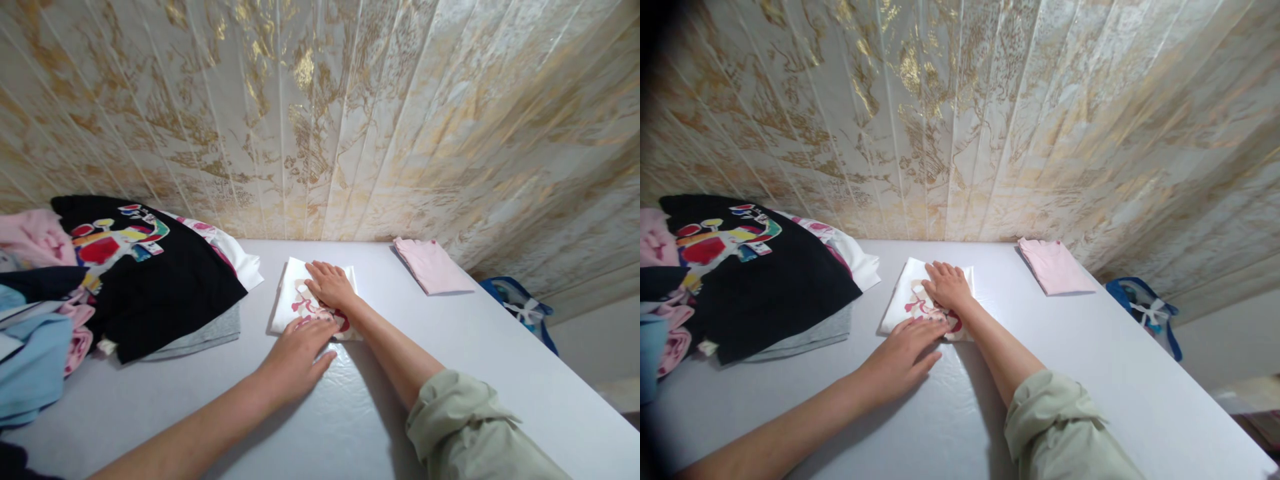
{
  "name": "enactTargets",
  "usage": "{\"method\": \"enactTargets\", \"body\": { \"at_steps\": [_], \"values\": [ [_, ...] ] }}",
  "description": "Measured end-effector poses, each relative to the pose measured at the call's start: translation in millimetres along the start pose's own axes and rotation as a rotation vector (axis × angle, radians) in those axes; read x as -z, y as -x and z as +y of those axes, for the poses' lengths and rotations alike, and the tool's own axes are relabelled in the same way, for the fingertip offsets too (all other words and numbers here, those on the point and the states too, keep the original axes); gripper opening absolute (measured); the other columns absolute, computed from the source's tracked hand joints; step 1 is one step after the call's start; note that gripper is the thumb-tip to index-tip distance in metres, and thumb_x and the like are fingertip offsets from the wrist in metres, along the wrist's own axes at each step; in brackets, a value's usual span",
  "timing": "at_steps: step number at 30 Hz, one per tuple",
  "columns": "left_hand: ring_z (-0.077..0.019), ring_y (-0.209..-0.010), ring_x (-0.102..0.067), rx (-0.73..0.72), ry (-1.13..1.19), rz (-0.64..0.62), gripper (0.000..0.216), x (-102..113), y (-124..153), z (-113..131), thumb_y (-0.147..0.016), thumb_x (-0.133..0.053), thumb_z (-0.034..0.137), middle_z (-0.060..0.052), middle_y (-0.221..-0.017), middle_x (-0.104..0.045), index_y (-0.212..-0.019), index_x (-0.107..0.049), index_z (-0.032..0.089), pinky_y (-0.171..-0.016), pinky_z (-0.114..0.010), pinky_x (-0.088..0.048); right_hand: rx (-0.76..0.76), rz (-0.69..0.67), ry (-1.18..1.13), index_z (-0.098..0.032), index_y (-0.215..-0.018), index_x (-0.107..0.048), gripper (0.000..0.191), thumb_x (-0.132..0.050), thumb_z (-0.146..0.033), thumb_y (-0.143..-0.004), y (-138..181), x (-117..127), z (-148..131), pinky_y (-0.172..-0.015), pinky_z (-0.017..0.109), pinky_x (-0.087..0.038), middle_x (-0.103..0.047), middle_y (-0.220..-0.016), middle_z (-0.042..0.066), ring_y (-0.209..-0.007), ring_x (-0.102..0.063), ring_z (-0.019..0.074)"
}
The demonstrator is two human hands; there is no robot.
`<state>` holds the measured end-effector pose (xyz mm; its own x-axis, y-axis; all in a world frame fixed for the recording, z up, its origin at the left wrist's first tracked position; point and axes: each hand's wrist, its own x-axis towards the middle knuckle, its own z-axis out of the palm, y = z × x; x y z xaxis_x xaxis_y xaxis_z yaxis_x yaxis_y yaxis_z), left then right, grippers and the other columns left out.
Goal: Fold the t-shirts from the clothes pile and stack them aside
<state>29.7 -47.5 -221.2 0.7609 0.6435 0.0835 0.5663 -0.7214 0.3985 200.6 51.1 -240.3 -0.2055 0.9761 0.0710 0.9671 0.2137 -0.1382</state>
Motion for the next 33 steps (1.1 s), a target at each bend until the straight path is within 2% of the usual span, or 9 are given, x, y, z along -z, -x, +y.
{"method": "enactTargets", "body": {
  "at_steps": [4,8,11,14,17,19,22,28,33],
  "values": [
    [-0.0296,-0.142,-0.028,0.304,-0.159,0.164,0.060,-7,-5,-20,-0.089,-0.051,0.045,-0.012,-0.153,-0.034,-0.141,-0.042,0.017,-0.116,-0.050,-0.020,0.020,0.016,0.009,-0.030,-0.147,-0.032,0.053,-0.029,-0.050,-0.098,2,0,1,-0.110,0.045,-0.022,-0.034,-0.153,0.005,-0.138,-0.029,0.0247],
    [-0.0316,-0.141,-0.029,0.428,-0.167,0.226,0.062,-12,-12,-42,-0.089,-0.048,0.051,-0.015,-0.154,-0.032,-0.139,-0.043,0.015,-0.113,-0.047,-0.028,0.039,0.046,-0.006,-0.030,-0.147,-0.033,0.053,-0.030,-0.051,-0.098,3,-4,0,-0.110,0.046,-0.022,-0.035,-0.152,0.006,-0.138,-0.030,0.0253],
    [-0.0278,-0.132,-0.043,0.520,-0.087,0.355,0.051,-3,-26,-66,-0.092,-0.045,0.040,-0.019,-0.144,-0.045,-0.133,-0.047,0.010,-0.107,-0.038,-0.036,0.058,0.087,-0.054,-0.028,-0.145,-0.037,0.053,-0.034,-0.049,-0.097,1,-7,0,-0.110,0.047,-0.023,-0.037,-0.151,0.007,-0.137,-0.032,0.0258],
    [-0.0218,-0.106,-0.062,0.604,0.055,0.418,0.034,11,-46,-93,-0.090,-0.048,0.032,-0.014,-0.114,-0.065,-0.116,-0.057,0.012,-0.093,-0.030,-0.045,0.042,0.193,-0.206,-0.024,-0.141,-0.042,0.049,-0.041,-0.042,-0.095,-2,-3,10,-0.109,0.040,-0.028,-0.042,-0.146,0.010,-0.133,-0.037,0.0223],
    [-0.0186,-0.086,-0.066,0.691,0.205,0.403,0.021,18,-59,-110,-0.086,-0.054,0.033,-0.007,-0.092,-0.070,-0.098,-0.060,0.017,-0.075,-0.026,-0.048,-0.176,0.383,-0.393,-0.019,-0.130,-0.052,0.040,-0.043,-0.031,-0.093,7,9,35,-0.099,0.032,-0.039,-0.057,-0.129,0.012,-0.118,-0.052,0.0189],
    [-0.0178,-0.080,-0.066,0.705,0.244,0.402,0.016,18,-61,-114,-0.084,-0.055,0.035,-0.003,-0.085,-0.070,-0.087,-0.059,0.020,-0.068,-0.024,-0.045,-0.369,0.402,-0.437,-0.017,-0.114,-0.061,0.031,-0.045,-0.027,-0.090,23,17,54,-0.087,0.031,-0.044,-0.065,-0.110,0.010,-0.099,-0.060,0.0188],
    [-0.0174,-0.073,-0.065,0.678,0.246,0.399,0.016,16,-59,-113,-0.082,-0.056,0.037,-0.001,-0.079,-0.070,-0.081,-0.057,0.021,-0.062,-0.024,-0.041,-0.517,0.209,-0.411,-0.018,-0.088,-0.065,0.019,-0.049,-0.026,-0.085,54,20,69,-0.072,0.029,-0.044,-0.068,-0.085,0.005,-0.079,-0.061,0.0181],
    [-0.0169,-0.070,-0.063,0.636,0.319,0.349,0.020,17,-58,-109,-0.084,-0.051,0.038,-0.001,-0.076,-0.069,-0.075,-0.056,0.021,-0.057,-0.023,-0.037,-0.519,0.144,-0.494,-0.020,-0.078,-0.063,0.017,-0.051,-0.032,-0.081,76,5,64,-0.063,0.024,-0.040,-0.066,-0.078,0.002,-0.072,-0.058,0.0151],
    [-0.0169,-0.068,-0.060,0.589,0.195,0.252,0.032,22,-59,-107,-0.090,-0.039,0.037,-0.002,-0.071,-0.065,-0.067,-0.055,0.020,-0.059,-0.024,-0.036,-0.560,0.099,-0.848,-0.016,-0.081,-0.062,0.019,-0.046,-0.026,-0.081,68,10,59,-0.055,0.021,-0.041,-0.061,-0.067,0.001,-0.060,-0.055,0.0121]
  ]
}}
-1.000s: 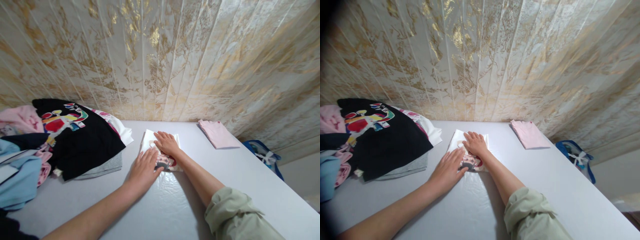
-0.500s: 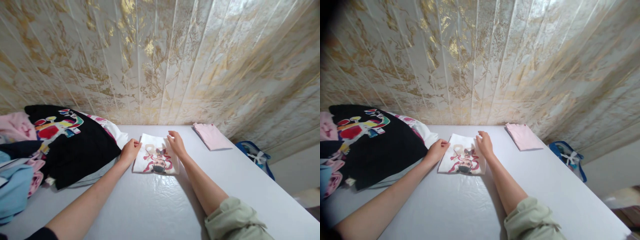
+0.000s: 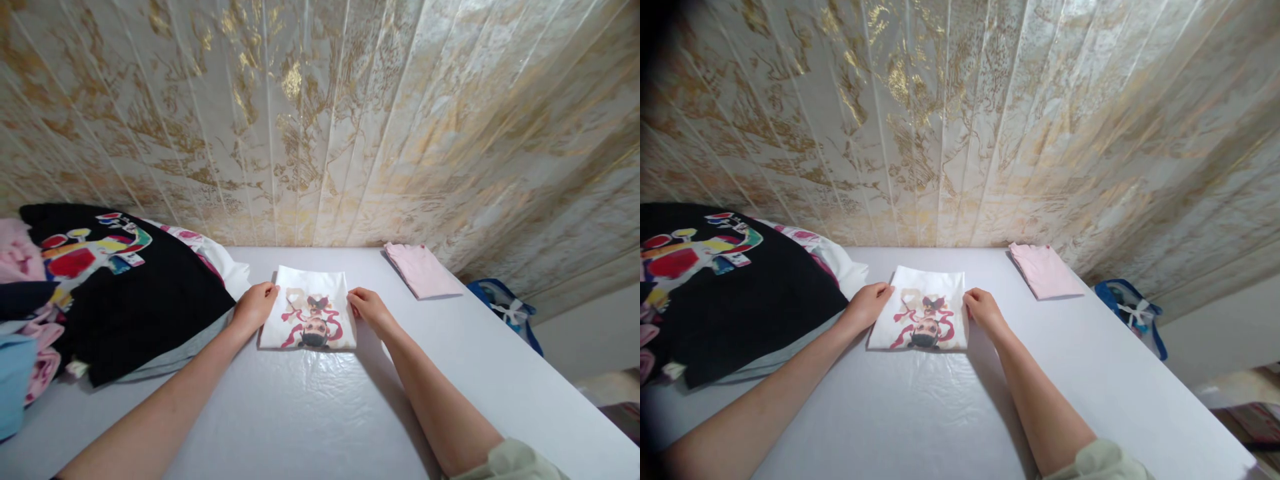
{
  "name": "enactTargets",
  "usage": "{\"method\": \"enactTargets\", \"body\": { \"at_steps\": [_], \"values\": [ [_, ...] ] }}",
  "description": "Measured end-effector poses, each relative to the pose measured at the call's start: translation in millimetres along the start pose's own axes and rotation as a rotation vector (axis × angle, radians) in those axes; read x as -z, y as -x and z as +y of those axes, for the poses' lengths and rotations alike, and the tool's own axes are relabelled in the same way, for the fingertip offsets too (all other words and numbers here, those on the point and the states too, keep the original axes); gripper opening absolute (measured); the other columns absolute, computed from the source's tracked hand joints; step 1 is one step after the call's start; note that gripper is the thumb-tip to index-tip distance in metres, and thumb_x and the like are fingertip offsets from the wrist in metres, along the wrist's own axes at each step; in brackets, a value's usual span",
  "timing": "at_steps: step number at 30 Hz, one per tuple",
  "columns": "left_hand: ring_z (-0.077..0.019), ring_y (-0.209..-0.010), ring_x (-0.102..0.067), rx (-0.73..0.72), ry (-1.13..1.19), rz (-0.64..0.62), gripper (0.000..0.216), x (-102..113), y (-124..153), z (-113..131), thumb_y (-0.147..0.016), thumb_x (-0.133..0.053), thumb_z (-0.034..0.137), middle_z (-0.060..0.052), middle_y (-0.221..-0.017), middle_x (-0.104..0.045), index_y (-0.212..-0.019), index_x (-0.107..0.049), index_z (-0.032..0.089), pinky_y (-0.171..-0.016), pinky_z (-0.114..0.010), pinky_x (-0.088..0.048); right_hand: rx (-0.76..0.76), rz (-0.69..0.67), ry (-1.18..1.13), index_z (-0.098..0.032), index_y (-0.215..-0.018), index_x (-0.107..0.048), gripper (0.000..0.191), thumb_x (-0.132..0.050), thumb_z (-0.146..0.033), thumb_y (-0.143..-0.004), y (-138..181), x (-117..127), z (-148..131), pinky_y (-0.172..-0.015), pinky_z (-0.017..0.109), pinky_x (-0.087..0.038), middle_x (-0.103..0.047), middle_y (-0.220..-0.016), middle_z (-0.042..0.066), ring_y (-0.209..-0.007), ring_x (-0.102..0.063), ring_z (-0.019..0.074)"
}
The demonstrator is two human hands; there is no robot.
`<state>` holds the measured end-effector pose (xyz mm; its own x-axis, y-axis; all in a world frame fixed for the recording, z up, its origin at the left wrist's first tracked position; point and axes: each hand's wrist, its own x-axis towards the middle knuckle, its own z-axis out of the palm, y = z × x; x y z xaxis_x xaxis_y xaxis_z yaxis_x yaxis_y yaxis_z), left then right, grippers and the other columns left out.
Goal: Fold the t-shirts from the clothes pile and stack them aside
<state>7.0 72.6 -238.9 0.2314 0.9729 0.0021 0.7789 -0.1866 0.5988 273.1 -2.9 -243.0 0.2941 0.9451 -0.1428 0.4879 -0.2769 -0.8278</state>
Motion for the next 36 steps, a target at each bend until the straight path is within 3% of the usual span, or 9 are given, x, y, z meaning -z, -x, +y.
{"method": "enactTargets", "body": {
  "at_steps": [3,5,7,10,12,15,18,21,36],
  "values": [
    [-0.0174,-0.068,-0.059,-0.007,-0.107,-0.023,0.034,4,-1,2,-0.091,-0.036,0.033,-0.004,-0.071,-0.065,-0.068,-0.058,0.020,-0.059,-0.025,-0.036,-0.075,-0.126,-0.129,-0.015,-0.084,-0.064,0.023,-0.041,-0.020,-0.080,3,3,-6,-0.051,0.020,-0.039,-0.058,-0.060,-0.001,-0.052,-0.052,0.0104],
    [-0.0183,-0.074,-0.061,-0.031,-0.148,-0.016,0.033,7,-2,4,-0.091,-0.036,0.027,-0.006,-0.075,-0.066,-0.068,-0.060,0.019,-0.064,-0.025,-0.038,-0.056,-0.156,-0.074,-0.016,-0.083,-0.064,0.022,-0.042,-0.017,-0.078,5,4,-7,-0.049,0.019,-0.036,-0.053,-0.053,-0.003,-0.048,-0.048,0.0100],
    [-0.0189,-0.080,-0.062,-0.060,-0.165,-0.022,0.031,10,-1,6,-0.087,-0.037,0.018,-0.007,-0.079,-0.068,-0.067,-0.061,0.018,-0.069,-0.024,-0.040,0.015,-0.126,0.065,-0.018,-0.080,-0.063,0.018,-0.046,-0.016,-0.076,5,5,-6,-0.049,0.020,-0.034,-0.051,-0.051,-0.005,-0.047,-0.046,0.0101],
    [-0.0182,-0.083,-0.063,-0.068,-0.114,-0.073,0.027,13,0,9,-0.081,-0.040,0.010,-0.006,-0.084,-0.070,-0.071,-0.064,0.018,-0.070,-0.023,-0.041,0.131,0.027,0.323,-0.019,-0.079,-0.061,0.010,-0.052,-0.019,-0.076,5,7,-5,-0.055,0.021,-0.034,-0.060,-0.065,-0.002,-0.059,-0.052,0.0114],
    [-0.0169,-0.078,-0.064,-0.026,-0.073,-0.070,0.023,16,2,10,-0.080,-0.042,0.010,-0.005,-0.084,-0.071,-0.080,-0.064,0.017,-0.066,-0.022,-0.041,0.135,0.110,0.460,-0.020,-0.082,-0.061,0.009,-0.054,-0.024,-0.078,5,8,-6,-0.058,0.022,-0.034,-0.065,-0.077,0.001,-0.068,-0.055,0.0130],
    [-0.0158,-0.063,-0.063,0.080,-0.055,-0.098,0.016,18,4,11,-0.078,-0.048,0.014,-0.002,-0.070,-0.069,-0.086,-0.063,0.016,-0.058,-0.022,-0.039,0.069,0.095,0.562,-0.020,-0.086,-0.061,0.014,-0.055,-0.032,-0.080,6,9,-8,-0.057,0.023,-0.032,-0.067,-0.083,0.003,-0.071,-0.056,0.0144],
    [-0.0160,-0.056,-0.060,0.088,-0.082,-0.187,0.010,19,4,10,-0.077,-0.052,0.020,-0.001,-0.060,-0.064,-0.074,-0.061,0.017,-0.053,-0.023,-0.037,0.044,0.028,0.587,-0.021,-0.085,-0.062,0.013,-0.058,-0.031,-0.078,5,9,-8,-0.058,0.023,-0.032,-0.067,-0.083,0.003,-0.070,-0.056,0.0141],
    [-0.0159,-0.062,-0.059,0.015,-0.119,-0.176,0.011,18,2,8,-0.075,-0.054,0.018,-0.001,-0.063,-0.064,-0.064,-0.057,0.018,-0.055,-0.023,-0.036,0.043,-0.012,0.575,-0.020,-0.082,-0.062,0.010,-0.058,-0.028,-0.077,2,7,-5,-0.058,0.023,-0.032,-0.067,-0.082,0.002,-0.068,-0.056,0.0135],
    [-0.0127,-0.049,-0.053,0.034,-0.068,-0.176,0.012,16,-1,2,-0.078,-0.052,0.016,0.002,-0.055,-0.061,-0.066,-0.052,0.019,-0.050,-0.022,-0.031,0.053,0.037,0.559,-0.018,-0.076,-0.062,0.007,-0.057,-0.024,-0.076,-3,7,1,-0.056,0.022,-0.031,-0.066,-0.074,0.002,-0.064,-0.054,0.0123]
  ]
}}
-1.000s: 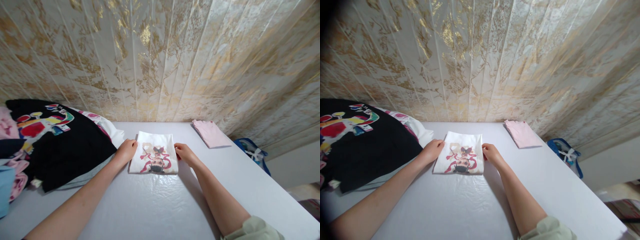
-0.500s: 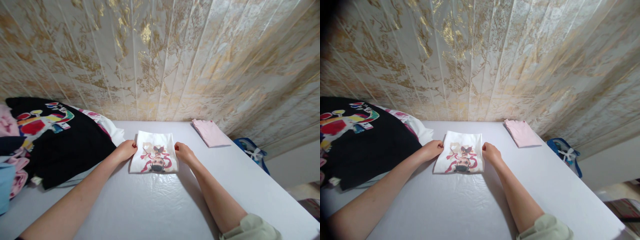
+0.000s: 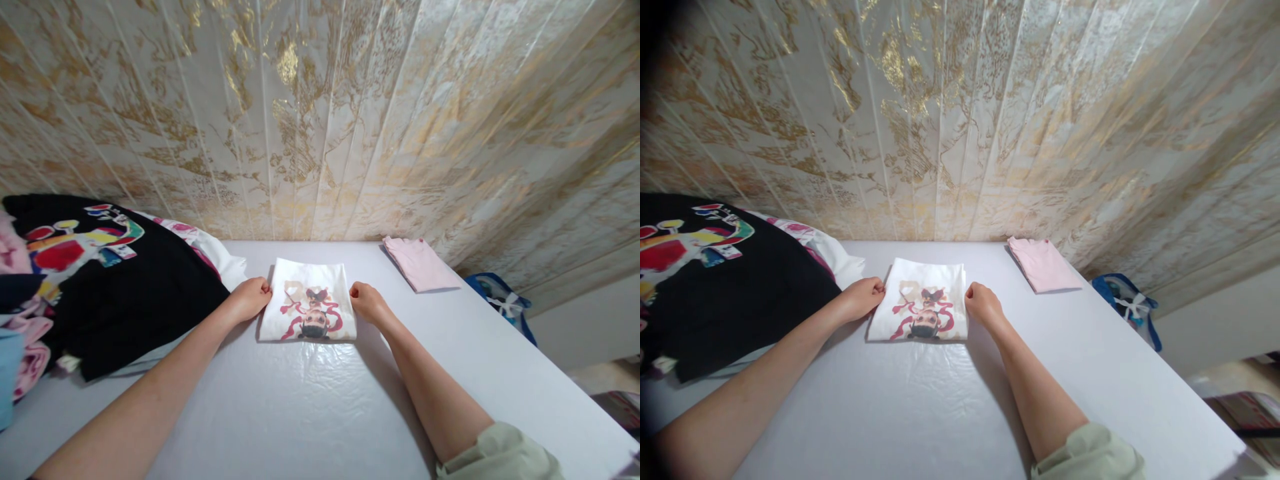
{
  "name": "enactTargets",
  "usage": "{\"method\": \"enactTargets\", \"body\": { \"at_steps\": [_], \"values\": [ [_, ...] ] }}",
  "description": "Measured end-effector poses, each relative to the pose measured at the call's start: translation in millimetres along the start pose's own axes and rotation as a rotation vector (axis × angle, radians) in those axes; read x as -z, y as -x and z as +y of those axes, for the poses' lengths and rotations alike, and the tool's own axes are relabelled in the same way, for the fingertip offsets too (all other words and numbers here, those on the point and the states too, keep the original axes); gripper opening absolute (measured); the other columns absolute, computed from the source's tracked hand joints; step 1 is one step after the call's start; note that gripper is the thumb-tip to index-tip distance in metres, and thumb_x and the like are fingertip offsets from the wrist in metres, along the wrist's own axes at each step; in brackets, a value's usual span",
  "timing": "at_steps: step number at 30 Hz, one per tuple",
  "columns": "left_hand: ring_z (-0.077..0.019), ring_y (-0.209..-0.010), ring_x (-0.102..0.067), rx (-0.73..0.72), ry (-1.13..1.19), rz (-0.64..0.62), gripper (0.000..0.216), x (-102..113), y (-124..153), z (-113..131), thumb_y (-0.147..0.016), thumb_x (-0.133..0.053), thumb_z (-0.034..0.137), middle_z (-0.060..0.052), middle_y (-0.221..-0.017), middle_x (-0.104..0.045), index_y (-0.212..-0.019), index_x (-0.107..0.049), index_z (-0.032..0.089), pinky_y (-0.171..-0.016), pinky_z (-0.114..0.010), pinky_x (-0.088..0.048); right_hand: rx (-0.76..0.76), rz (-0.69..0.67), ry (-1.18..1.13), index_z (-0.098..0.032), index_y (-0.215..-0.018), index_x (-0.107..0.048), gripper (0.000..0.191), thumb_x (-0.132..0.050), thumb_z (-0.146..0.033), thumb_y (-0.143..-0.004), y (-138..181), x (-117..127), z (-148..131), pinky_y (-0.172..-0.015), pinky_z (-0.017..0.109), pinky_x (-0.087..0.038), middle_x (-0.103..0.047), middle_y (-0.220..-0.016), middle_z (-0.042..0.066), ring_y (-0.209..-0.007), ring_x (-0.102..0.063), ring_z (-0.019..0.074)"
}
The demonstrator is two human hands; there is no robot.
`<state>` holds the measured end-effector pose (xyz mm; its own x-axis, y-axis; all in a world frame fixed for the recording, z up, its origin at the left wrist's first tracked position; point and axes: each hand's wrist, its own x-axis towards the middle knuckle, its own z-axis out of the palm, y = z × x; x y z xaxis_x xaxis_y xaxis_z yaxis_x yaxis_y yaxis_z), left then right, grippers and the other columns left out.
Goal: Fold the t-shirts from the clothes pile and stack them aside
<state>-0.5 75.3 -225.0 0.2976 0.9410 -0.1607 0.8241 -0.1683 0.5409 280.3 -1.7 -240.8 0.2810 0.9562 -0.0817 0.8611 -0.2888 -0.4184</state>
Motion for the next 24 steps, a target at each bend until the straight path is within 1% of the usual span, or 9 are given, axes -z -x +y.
{"method": "enactTargets", "body": {
  "at_steps": [3,5,7,10,13,16,19,24],
  "values": [
    [-0.0123,-0.045,-0.052,0.027,0.010,-0.007,0.011,0,2,2,-0.079,-0.050,0.016,0.003,-0.051,-0.058,-0.068,-0.052,0.019,-0.048,-0.022,-0.032,0.022,0.022,-0.026,-0.018,-0.075,-0.061,0.007,-0.057,-0.023,-0.076,-1,0,2,-0.055,0.021,-0.031,-0.066,-0.073,0.002,-0.063,-0.054,0.0121],
    [-0.0120,-0.043,-0.052,0.055,0.063,-0.021,0.010,-2,1,1,-0.079,-0.050,0.016,0.003,-0.050,-0.057,-0.071,-0.053,0.019,-0.046,-0.021,-0.033,0.038,0.011,-0.078,-0.017,-0.073,-0.061,0.008,-0.056,-0.022,-0.077,0,2,3,-0.055,0.020,-0.032,-0.065,-0.070,0.001,-0.062,-0.054,0.0113],
    [-0.0111,-0.041,-0.052,0.077,0.148,-0.039,0.008,-4,0,-2,-0.080,-0.050,0.018,0.004,-0.050,-0.056,-0.072,-0.053,0.019,-0.044,-0.020,-0.035,0.035,-0.026,-0.126,-0.016,-0.071,-0.061,0.009,-0.056,-0.021,-0.077,1,6,3,-0.053,0.019,-0.032,-0.064,-0.066,0.001,-0.059,-0.053,0.0105],
    [-0.0103,-0.042,-0.052,0.090,0.224,-0.073,0.009,-6,-2,-5,-0.079,-0.053,0.019,0.004,-0.052,-0.056,-0.071,-0.051,0.018,-0.044,-0.019,-0.038,0.039,-0.128,-0.129,-0.015,-0.069,-0.061,0.011,-0.057,-0.022,-0.077,3,11,5,-0.050,0.020,-0.030,-0.061,-0.060,0.000,-0.054,-0.049,0.0094],
    [-0.0115,-0.046,-0.054,0.054,0.128,-0.084,0.011,-3,-2,-5,-0.074,-0.056,0.017,0.004,-0.052,-0.055,-0.065,-0.050,0.019,-0.047,-0.020,-0.038,0.076,-0.188,-0.094,-0.015,-0.069,-0.062,0.012,-0.057,-0.023,-0.076,3,13,7,-0.050,0.020,-0.029,-0.059,-0.060,-0.001,-0.053,-0.048,0.0090],
    [-0.0127,-0.053,-0.056,-0.021,-0.001,-0.066,0.013,1,-1,-3,-0.069,-0.056,0.014,0.004,-0.053,-0.056,-0.060,-0.049,0.019,-0.050,-0.021,-0.036,0.094,-0.182,-0.103,-0.014,-0.068,-0.061,0.011,-0.057,-0.022,-0.074,2,11,9,-0.051,0.020,-0.029,-0.059,-0.060,-0.001,-0.055,-0.049,0.0093],
    [-0.0129,-0.055,-0.056,-0.033,-0.010,-0.061,0.012,2,-1,-4,-0.069,-0.054,0.014,0.004,-0.055,-0.058,-0.061,-0.049,0.020,-0.051,-0.021,-0.034,0.096,-0.181,-0.127,-0.014,-0.068,-0.061,0.010,-0.056,-0.020,-0.074,2,9,8,-0.051,0.021,-0.029,-0.058,-0.059,-0.001,-0.054,-0.048,0.0094],
    [-0.0142,-0.053,-0.056,-0.028,-0.021,-0.050,0.010,0,-1,-6,-0.072,-0.053,0.017,0.003,-0.054,-0.058,-0.064,-0.048,0.021,-0.051,-0.023,-0.035,0.061,-0.162,-0.061,-0.014,-0.068,-0.061,0.006,-0.056,-0.016,-0.071,4,11,2,-0.051,0.021,-0.030,-0.059,-0.060,-0.001,-0.055,-0.049,0.0097]
  ]
}}
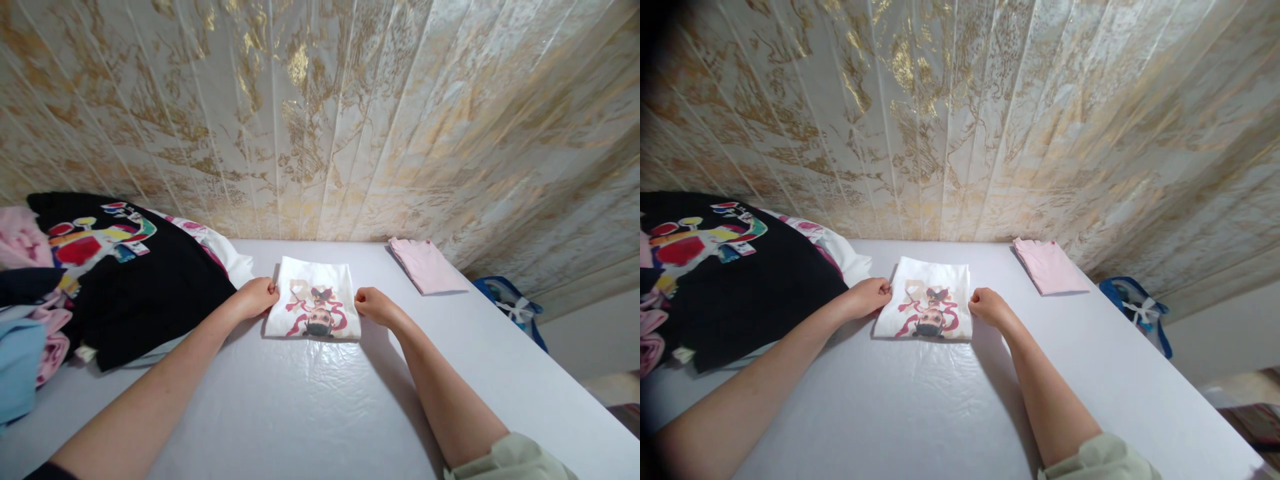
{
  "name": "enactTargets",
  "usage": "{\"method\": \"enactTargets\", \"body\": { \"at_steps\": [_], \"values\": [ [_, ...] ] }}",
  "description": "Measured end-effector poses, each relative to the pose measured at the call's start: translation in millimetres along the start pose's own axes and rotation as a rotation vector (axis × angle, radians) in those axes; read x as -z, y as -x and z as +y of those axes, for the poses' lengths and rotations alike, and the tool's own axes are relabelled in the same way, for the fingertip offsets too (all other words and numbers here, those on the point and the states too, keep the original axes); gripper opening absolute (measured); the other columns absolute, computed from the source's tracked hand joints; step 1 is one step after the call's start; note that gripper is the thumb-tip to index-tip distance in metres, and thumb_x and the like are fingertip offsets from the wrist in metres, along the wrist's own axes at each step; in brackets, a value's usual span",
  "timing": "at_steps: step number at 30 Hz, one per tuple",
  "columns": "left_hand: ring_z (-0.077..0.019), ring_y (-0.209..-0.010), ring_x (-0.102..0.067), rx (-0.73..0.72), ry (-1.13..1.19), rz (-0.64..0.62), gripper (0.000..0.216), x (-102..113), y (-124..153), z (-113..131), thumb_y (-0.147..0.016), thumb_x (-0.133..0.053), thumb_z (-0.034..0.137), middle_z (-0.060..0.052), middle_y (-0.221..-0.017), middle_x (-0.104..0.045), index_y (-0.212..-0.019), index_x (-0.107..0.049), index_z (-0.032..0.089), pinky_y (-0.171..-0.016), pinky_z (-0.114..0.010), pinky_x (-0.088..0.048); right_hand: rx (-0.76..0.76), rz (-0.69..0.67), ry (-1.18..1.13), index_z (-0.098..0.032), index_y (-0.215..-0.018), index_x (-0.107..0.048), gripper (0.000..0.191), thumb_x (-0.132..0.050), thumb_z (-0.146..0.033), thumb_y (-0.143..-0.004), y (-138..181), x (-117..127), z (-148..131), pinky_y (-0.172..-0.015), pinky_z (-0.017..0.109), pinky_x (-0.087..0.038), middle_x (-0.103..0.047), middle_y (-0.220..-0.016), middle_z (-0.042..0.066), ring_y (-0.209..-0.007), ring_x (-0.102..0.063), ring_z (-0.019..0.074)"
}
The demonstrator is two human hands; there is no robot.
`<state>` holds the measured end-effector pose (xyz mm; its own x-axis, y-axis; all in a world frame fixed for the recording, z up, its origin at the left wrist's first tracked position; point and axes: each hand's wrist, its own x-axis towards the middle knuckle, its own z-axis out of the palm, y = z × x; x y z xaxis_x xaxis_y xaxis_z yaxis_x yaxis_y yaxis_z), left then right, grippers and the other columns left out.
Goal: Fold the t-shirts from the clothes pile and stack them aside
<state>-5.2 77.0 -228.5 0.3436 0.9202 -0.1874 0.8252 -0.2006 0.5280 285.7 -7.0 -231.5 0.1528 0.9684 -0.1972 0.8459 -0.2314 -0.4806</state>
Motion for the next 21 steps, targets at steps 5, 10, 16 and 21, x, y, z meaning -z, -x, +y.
{"method": "enactTargets", "body": {
  "at_steps": [5,10,16,21],
  "values": [
    [-0.0133,-0.046,-0.056,0.095,0.160,-0.007,0.008,-4,1,3,-0.079,-0.048,0.016,0.004,-0.052,-0.056,-0.073,-0.046,0.021,-0.049,-0.022,-0.037,0.000,-0.032,-0.112,-0.016,-0.064,-0.056,0.008,-0.056,-0.014,-0.072,0,3,2,-0.049,0.019,-0.030,-0.056,-0.055,-0.003,-0.050,-0.046,0.0081],
    [-0.0142,-0.044,-0.054,0.172,0.275,0.102,0.018,-6,0,7,-0.090,-0.041,0.032,0.005,-0.050,-0.050,-0.075,-0.044,0.022,-0.047,-0.023,-0.038,-0.103,-0.029,-0.446,-0.017,-0.067,-0.051,0.017,-0.048,-0.020,-0.084,-2,4,1,-0.046,0.018,-0.035,-0.054,-0.055,-0.003,-0.046,-0.048,0.0078],
    [-0.0173,-0.067,-0.060,-0.013,0.098,0.197,0.022,-7,-6,2,-0.082,-0.053,0.039,-0.001,-0.071,-0.064,-0.070,-0.050,0.021,-0.059,-0.025,-0.039,0.013,0.137,-0.306,-0.019,-0.064,-0.050,0.023,-0.055,-0.030,-0.083,-7,-8,-1,-0.050,0.019,-0.033,-0.054,-0.054,-0.003,-0.050,-0.048,0.0089],
    [-0.0180,-0.072,-0.062,-0.001,0.029,0.164,0.019,-7,-5,1,-0.085,-0.048,0.032,-0.002,-0.076,-0.066,-0.072,-0.054,0.020,-0.063,-0.026,-0.040,0.020,0.207,-0.074,-0.019,-0.069,-0.054,0.015,-0.056,-0.025,-0.082,-5,-10,2,-0.055,0.022,-0.031,-0.059,-0.063,-0.001,-0.058,-0.051,0.0112]
  ]
}}
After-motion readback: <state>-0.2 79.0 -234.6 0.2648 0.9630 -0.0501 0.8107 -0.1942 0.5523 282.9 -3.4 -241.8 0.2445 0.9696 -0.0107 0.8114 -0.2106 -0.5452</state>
